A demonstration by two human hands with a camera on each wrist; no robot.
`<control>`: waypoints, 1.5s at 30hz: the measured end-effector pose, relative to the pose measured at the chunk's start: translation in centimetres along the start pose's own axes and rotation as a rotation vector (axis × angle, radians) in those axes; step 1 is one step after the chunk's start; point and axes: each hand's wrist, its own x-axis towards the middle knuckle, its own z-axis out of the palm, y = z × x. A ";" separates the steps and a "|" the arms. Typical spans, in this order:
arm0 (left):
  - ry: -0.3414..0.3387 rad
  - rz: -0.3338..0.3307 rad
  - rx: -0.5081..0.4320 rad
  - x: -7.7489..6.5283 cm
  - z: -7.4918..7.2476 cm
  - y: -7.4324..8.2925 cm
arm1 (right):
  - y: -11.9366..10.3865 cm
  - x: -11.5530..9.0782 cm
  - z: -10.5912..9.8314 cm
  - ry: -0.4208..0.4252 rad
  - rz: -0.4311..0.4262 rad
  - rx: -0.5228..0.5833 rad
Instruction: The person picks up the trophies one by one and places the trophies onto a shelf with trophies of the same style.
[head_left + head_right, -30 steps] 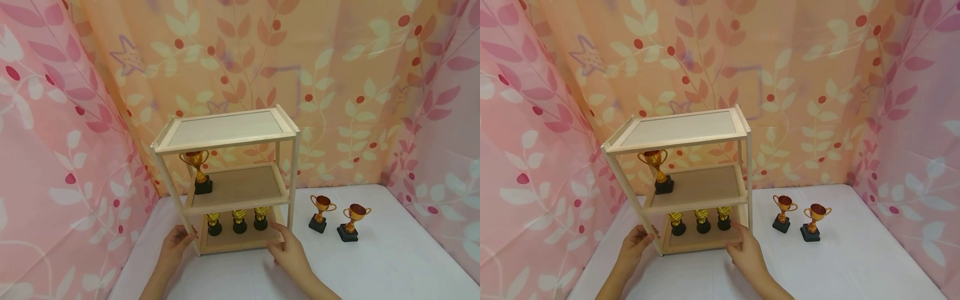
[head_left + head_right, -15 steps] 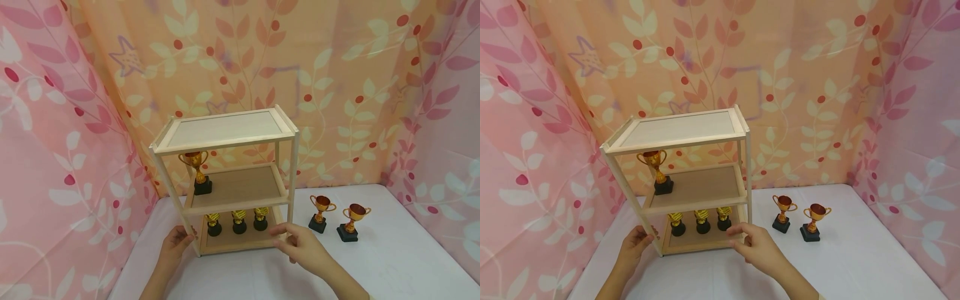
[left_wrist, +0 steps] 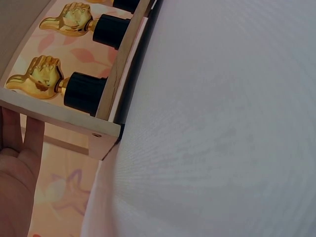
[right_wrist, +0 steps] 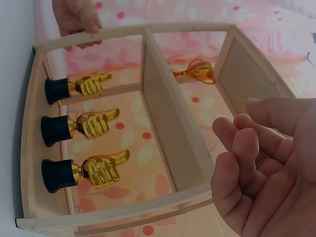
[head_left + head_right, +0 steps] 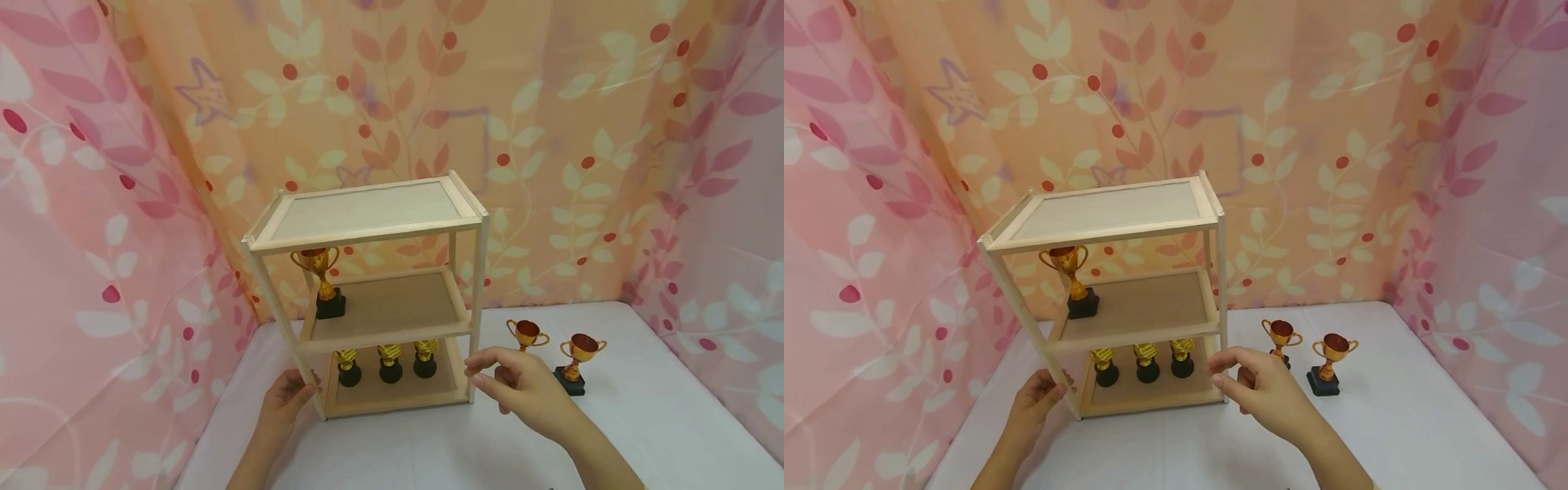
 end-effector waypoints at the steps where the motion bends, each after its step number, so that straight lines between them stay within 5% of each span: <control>1: 0.000 -0.003 0.011 0.1 0.0 0.1 | 0.0 -0.1 -0.1 0.012 -0.026 -0.002; 9: 0.047 -0.067 0.077 0.1 0.1 0.4 | -0.1 -0.5 -1.3 0.067 -0.099 -0.019; 23: -0.010 -0.019 -0.003 0.0 -0.5 0.2 | 1.0 -1.2 -5.8 0.170 -0.193 -0.141; 45: -0.010 -0.017 0.017 0.1 -0.3 -0.1 | 4.4 -2.8 -11.6 0.235 -0.071 -0.198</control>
